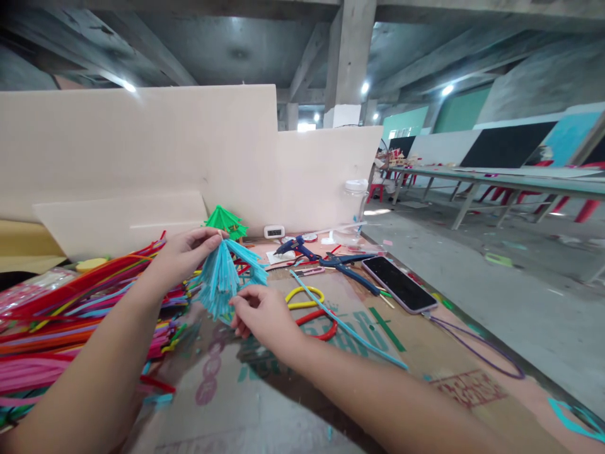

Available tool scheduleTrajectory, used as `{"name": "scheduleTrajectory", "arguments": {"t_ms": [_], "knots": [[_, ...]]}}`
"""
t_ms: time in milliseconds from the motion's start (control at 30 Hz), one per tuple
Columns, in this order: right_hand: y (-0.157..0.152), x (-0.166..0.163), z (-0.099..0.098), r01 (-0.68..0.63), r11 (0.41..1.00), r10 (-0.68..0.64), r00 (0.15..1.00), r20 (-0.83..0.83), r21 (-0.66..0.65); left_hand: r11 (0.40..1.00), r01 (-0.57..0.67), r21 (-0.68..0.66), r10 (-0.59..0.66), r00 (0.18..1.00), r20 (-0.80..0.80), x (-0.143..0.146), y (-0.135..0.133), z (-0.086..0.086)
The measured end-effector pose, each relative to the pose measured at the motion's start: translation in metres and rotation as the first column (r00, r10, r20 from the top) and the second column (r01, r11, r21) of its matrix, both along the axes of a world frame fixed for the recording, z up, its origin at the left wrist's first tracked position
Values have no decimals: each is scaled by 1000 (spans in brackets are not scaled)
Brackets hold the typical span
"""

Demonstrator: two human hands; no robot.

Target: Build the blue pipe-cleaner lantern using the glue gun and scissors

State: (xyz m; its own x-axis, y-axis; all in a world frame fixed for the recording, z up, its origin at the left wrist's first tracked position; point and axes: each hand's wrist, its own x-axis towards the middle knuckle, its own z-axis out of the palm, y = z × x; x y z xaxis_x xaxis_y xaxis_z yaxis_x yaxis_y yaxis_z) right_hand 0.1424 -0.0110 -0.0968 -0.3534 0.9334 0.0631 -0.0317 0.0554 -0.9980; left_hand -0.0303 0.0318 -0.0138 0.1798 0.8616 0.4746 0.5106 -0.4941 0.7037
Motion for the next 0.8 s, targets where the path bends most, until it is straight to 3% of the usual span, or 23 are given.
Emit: {"name": "scheduleTrajectory", "arguments": {"t_ms": [300, 667, 800], "knots": [[11, 9, 8, -120, 992, 122, 985, 125, -26, 1000, 0, -7, 0, 1000, 15, 4, -5, 2], [14, 12, 13, -174, 977, 191, 972, 137, -126, 1000, -19, -2, 19, 1000, -6, 4, -5, 0], [13, 12, 15, -161, 982, 173, 978, 119, -100, 1000, -20, -15, 20, 1000, 15, 5, -5, 1]]}}
